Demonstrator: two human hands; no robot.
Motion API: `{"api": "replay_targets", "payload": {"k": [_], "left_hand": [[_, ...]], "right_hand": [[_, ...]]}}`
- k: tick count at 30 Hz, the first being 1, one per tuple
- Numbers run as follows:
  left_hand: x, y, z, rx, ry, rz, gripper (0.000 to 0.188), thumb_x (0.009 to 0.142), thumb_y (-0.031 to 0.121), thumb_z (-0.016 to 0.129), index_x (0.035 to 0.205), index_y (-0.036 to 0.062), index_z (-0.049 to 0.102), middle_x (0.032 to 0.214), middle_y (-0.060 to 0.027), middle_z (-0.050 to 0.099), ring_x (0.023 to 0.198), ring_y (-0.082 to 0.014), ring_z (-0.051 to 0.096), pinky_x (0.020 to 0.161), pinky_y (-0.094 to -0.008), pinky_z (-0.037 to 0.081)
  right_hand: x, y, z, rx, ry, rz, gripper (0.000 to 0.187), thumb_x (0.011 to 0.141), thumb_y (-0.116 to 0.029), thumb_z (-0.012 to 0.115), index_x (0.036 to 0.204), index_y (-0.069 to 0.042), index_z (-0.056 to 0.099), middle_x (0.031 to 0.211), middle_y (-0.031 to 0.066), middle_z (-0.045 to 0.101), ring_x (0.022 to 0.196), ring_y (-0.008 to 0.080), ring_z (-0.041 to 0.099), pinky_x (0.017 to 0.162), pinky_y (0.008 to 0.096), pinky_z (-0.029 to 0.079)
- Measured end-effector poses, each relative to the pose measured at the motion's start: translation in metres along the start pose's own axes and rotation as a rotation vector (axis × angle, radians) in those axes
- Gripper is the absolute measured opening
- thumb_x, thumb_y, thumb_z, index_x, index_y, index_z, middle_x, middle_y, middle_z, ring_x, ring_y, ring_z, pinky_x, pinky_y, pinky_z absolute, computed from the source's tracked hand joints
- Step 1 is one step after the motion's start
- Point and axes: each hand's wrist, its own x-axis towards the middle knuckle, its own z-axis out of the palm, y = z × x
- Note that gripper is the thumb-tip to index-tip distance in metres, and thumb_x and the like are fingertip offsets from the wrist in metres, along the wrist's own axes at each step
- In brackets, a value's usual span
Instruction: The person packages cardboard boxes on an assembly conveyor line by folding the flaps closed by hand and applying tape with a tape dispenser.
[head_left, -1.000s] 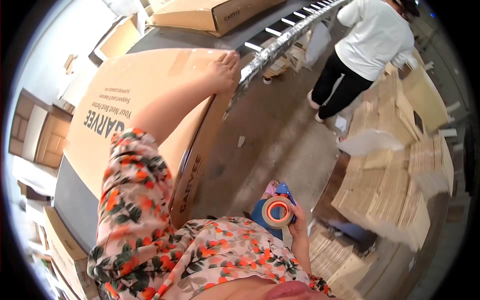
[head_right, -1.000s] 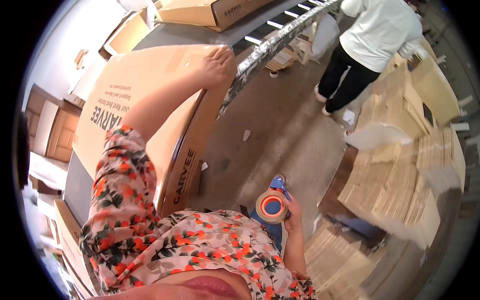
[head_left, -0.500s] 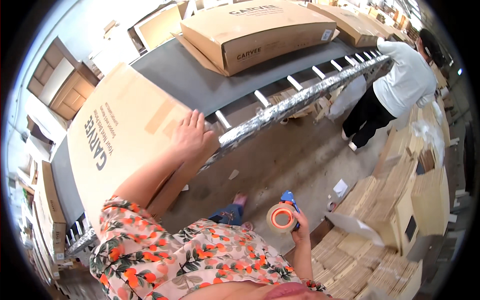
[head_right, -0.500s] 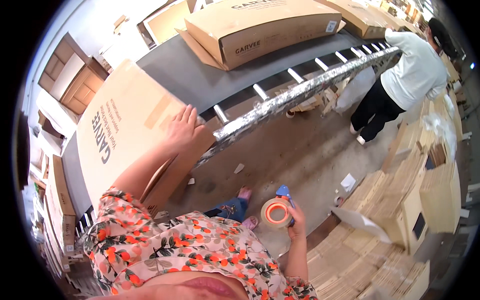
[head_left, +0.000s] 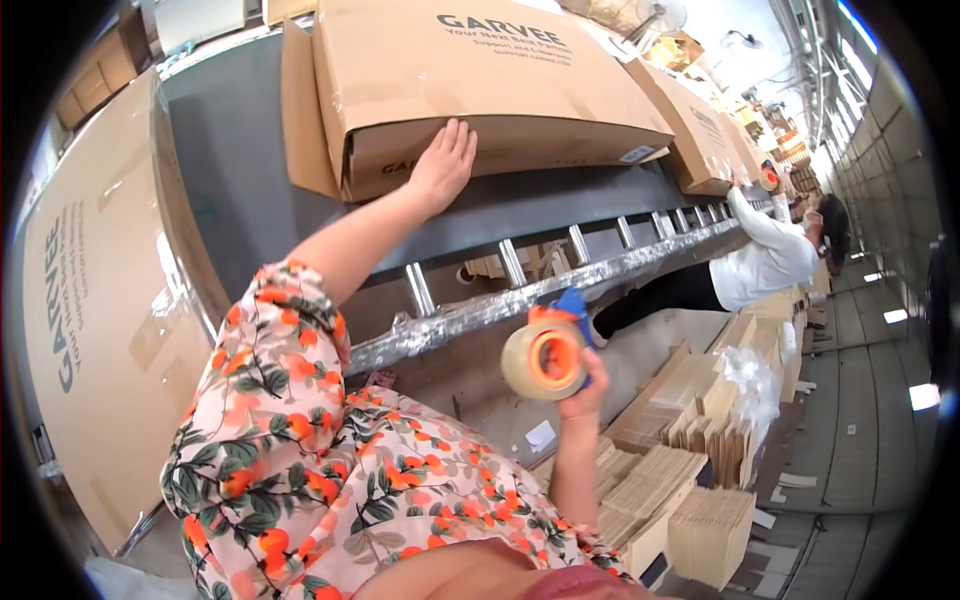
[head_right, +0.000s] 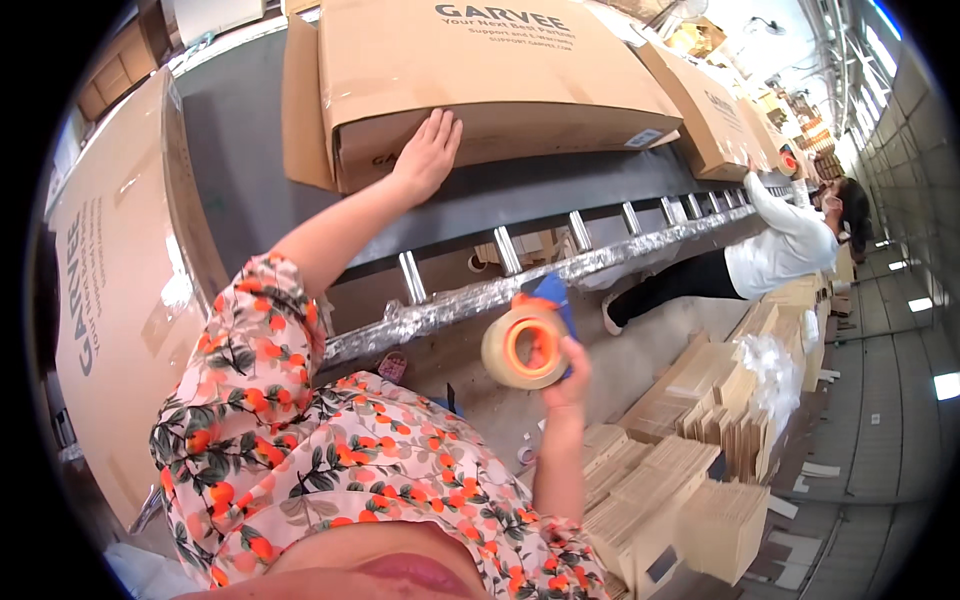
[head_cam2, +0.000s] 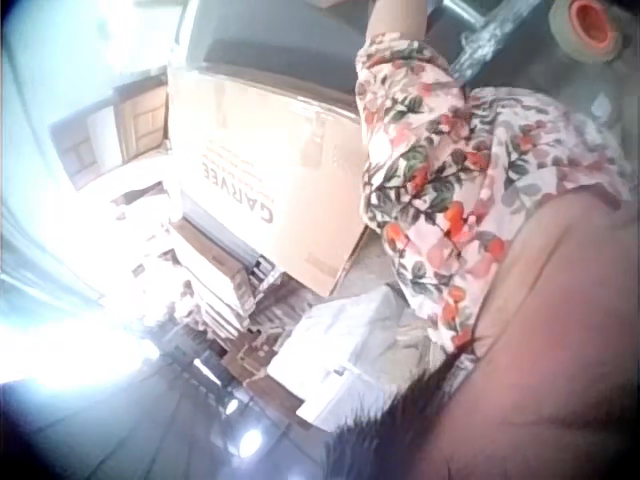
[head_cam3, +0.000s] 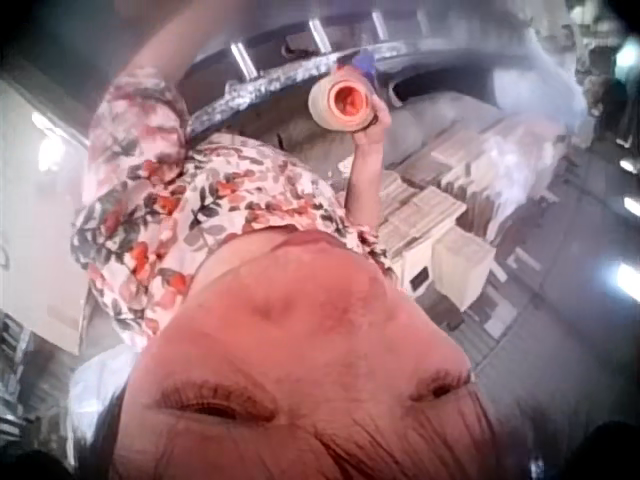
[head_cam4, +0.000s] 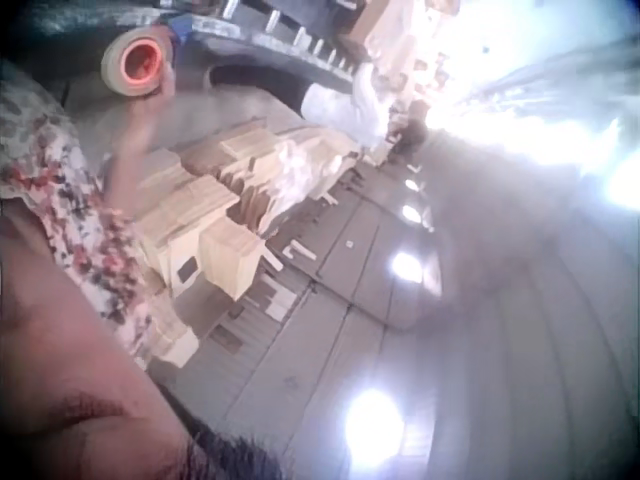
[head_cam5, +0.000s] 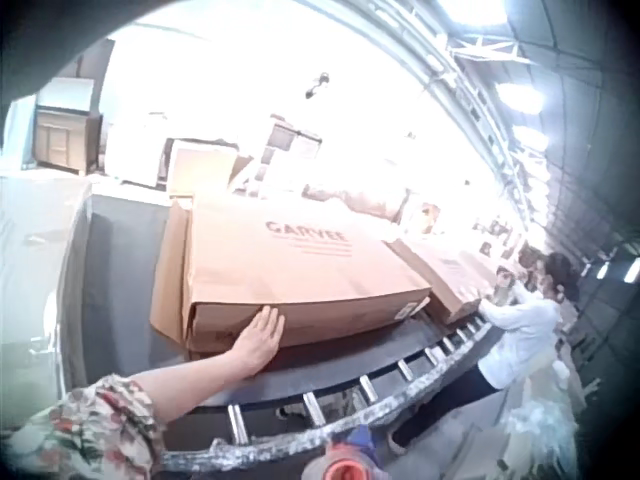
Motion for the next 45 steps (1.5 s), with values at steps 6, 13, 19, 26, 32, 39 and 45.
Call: {"api": "replay_targets", "payload": {"k": [6, 13, 19, 26, 32, 39, 45], "left_hand": [[0.004, 0.01, 0.004, 0.027, 0.181, -0.123, 0.043, 0.083, 0.014, 0.051, 0.122, -0.005, 0.054, 0.121, -0.0168, 0.057, 0.116, -0.0292, 0.049, 0.1, -0.037, 0.038], [0.021, 0.009, -0.004, 0.029, 0.17, -0.234, 0.031, 0.08, 0.035, 0.067, 0.083, 0.0053, 0.059, 0.078, -0.008, 0.059, 0.081, -0.0228, 0.056, 0.079, -0.0352, 0.044], [-0.017, 0.002, -0.012, 0.146, 0.077, -0.34, 0.035, 0.084, 0.041, 0.064, 0.077, 0.0073, 0.056, 0.075, -0.0069, 0.058, 0.08, -0.0227, 0.057, 0.078, -0.0353, 0.045], [-0.042, -0.017, -0.03, 0.221, -0.037, -0.395, 0.032, 0.082, 0.037, 0.067, 0.081, 0.0069, 0.056, 0.076, -0.0066, 0.058, 0.079, -0.0231, 0.059, 0.075, -0.0349, 0.048], [-0.028, 0.014, -0.01, 0.292, 0.208, -0.548, 0.032, 0.083, 0.027, 0.069, 0.103, 0.0022, 0.063, 0.101, -0.0121, 0.066, 0.096, -0.0291, 0.063, 0.085, -0.0361, 0.051], [0.099, 0.073, 0.002, -0.128, 0.284, -0.293, 0.052, 0.076, 0.029, 0.073, 0.121, 0.0067, 0.057, 0.125, -0.0109, 0.058, 0.119, -0.0259, 0.054, 0.106, -0.042, 0.035], [0.104, 0.063, 0.031, -0.015, 0.126, -0.201, 0.074, 0.078, 0.056, 0.064, 0.132, 0.0071, 0.049, 0.134, -0.0152, 0.051, 0.127, -0.0306, 0.047, 0.108, -0.0419, 0.036]], "right_hand": [[0.15, -0.149, 0.054, -0.24, -0.118, -0.23, 0.038, 0.086, -0.026, 0.055, 0.113, 0.001, 0.058, 0.116, 0.0142, 0.061, 0.111, 0.027, 0.058, 0.098, 0.0408, 0.046], [0.395, -0.232, 0.161, -0.323, -0.47, -0.128, 0.039, 0.086, -0.024, 0.06, 0.118, -0.001, 0.058, 0.111, 0.0087, 0.064, 0.105, 0.0216, 0.061, 0.092, 0.0398, 0.05], [0.512, -0.226, 0.194, -1.385, -0.348, -0.531, 0.05, 0.093, -0.048, 0.049, 0.121, -0.009, 0.059, 0.113, 0.015, 0.064, 0.111, 0.0291, 0.057, 0.094, 0.0455, 0.044], [0.494, -0.179, 0.097, -2.188, -0.318, -1.186, 0.074, 0.093, -0.063, 0.032, 0.144, -0.01, 0.038, 0.147, 0.0196, 0.037, 0.135, 0.0386, 0.034, 0.111, 0.0481, 0.023], [0.486, -0.19, 0.105, -2.329, -0.263, -1.117, 0.073, 0.093, -0.063, 0.03, 0.145, -0.013, 0.036, 0.151, 0.017, 0.031, 0.14, 0.0349, 0.026, 0.114, 0.0454, 0.017], [0.49, -0.186, 0.109, -2.278, -0.286, -1.02, 0.075, 0.093, -0.065, 0.026, 0.147, -0.014, 0.033, 0.154, 0.0143, 0.027, 0.143, 0.0321, 0.022, 0.116, 0.0443, 0.014], [0.49, -0.251, 0.121, -2.036, -0.501, -0.715, 0.061, 0.097, -0.052, 0.035, 0.138, -0.007, 0.046, 0.143, 0.0197, 0.042, 0.135, 0.0327, 0.035, 0.111, 0.04, 0.027]]}}
